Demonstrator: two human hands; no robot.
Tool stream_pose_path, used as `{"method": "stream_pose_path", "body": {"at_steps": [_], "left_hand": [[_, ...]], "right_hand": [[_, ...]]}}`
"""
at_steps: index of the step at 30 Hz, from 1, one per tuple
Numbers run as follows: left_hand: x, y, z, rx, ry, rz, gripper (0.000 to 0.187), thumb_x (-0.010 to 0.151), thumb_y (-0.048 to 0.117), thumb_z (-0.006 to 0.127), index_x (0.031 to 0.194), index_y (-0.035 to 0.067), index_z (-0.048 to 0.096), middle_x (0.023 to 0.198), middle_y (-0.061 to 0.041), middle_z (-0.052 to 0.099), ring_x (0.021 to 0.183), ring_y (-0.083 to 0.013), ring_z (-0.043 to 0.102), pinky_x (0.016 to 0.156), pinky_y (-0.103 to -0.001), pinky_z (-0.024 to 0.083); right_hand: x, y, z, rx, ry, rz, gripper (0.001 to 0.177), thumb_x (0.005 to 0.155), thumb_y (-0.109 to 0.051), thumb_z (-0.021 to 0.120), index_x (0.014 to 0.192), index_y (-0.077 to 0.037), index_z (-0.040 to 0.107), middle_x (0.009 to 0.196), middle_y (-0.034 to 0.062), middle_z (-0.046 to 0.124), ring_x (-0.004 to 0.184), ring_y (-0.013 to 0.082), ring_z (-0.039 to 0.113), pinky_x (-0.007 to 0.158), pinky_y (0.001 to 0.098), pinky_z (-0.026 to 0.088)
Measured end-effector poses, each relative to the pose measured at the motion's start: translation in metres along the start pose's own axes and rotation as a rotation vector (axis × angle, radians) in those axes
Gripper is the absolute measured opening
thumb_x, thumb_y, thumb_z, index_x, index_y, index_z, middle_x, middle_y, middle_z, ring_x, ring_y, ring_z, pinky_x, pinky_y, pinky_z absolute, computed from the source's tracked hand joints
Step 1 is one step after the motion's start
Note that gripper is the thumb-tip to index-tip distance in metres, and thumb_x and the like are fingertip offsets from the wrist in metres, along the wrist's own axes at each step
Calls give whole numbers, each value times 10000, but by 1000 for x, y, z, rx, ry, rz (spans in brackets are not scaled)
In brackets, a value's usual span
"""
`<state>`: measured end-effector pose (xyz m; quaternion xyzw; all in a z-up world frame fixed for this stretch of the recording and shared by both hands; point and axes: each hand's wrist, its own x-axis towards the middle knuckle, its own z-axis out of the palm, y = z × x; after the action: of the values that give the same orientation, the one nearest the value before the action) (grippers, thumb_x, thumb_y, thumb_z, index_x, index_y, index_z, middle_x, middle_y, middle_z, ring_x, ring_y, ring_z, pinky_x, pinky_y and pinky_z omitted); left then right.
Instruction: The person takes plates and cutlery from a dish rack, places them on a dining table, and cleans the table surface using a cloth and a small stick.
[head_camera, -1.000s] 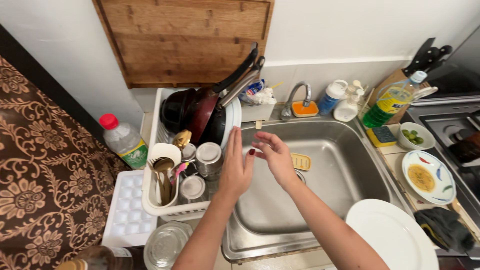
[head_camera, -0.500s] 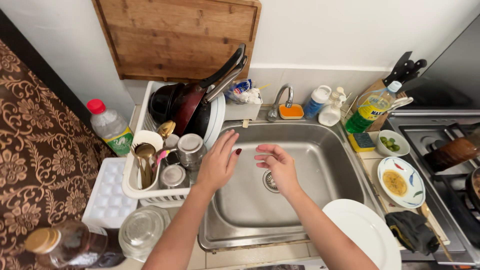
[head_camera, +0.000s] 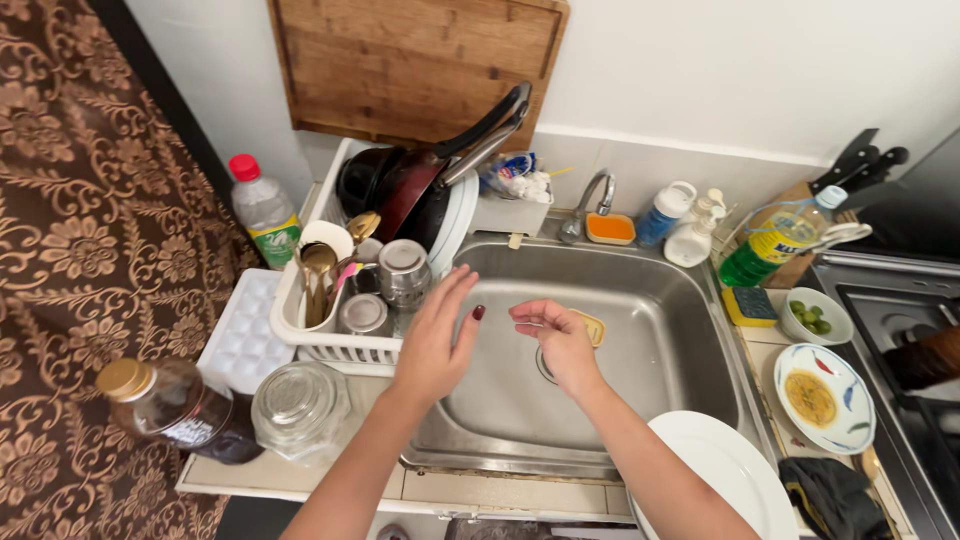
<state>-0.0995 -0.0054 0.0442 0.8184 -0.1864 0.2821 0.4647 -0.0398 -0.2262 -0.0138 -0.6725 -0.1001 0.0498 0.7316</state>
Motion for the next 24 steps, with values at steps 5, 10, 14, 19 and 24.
{"method": "stream_pose_path", "body": {"at_steps": [5,10,14,19,24], "left_hand": [[4,-1,-32,5,94,-17,479,951,64,609,1420,2,532,1499,-192,522,1392,-363,517,1140,-411,415],[13,-13,-67,22,192,-2,449,983,76,600,1417,-13,529,1461,-194,558,1363,-365,547,1145,-413,420],[19,-26,-93,-51,282,-100,344,1068,91,512,1395,-14,546,1422,-182,589,1325,-321,575,1131,-386,424],[17,-48,-119,-231,356,-255,352,1078,129,443,1392,2,542,1389,-141,574,1244,-242,588,1029,-325,506],[13,-68,-135,-206,401,-275,348,1088,137,434,1384,1,559,1369,-141,605,1247,-238,584,1057,-324,448]], "right_hand": [[9,-2,14,25,-41,-11,411,804,174,423,1103,63,682,1138,130,717,1088,222,684,991,361,566],[23,-11,41,30,-46,9,357,862,140,418,1077,67,693,1034,118,723,929,212,684,780,351,548],[35,-30,87,-23,-106,-53,268,988,8,458,1089,39,704,991,89,749,847,193,668,767,318,546],[46,-66,165,-392,-99,-399,185,968,-56,651,1135,-5,711,1055,86,753,947,208,712,840,298,561],[67,-86,216,-676,-194,-730,345,878,-40,723,1213,1,649,1217,164,684,1084,369,663,911,399,541]]}}
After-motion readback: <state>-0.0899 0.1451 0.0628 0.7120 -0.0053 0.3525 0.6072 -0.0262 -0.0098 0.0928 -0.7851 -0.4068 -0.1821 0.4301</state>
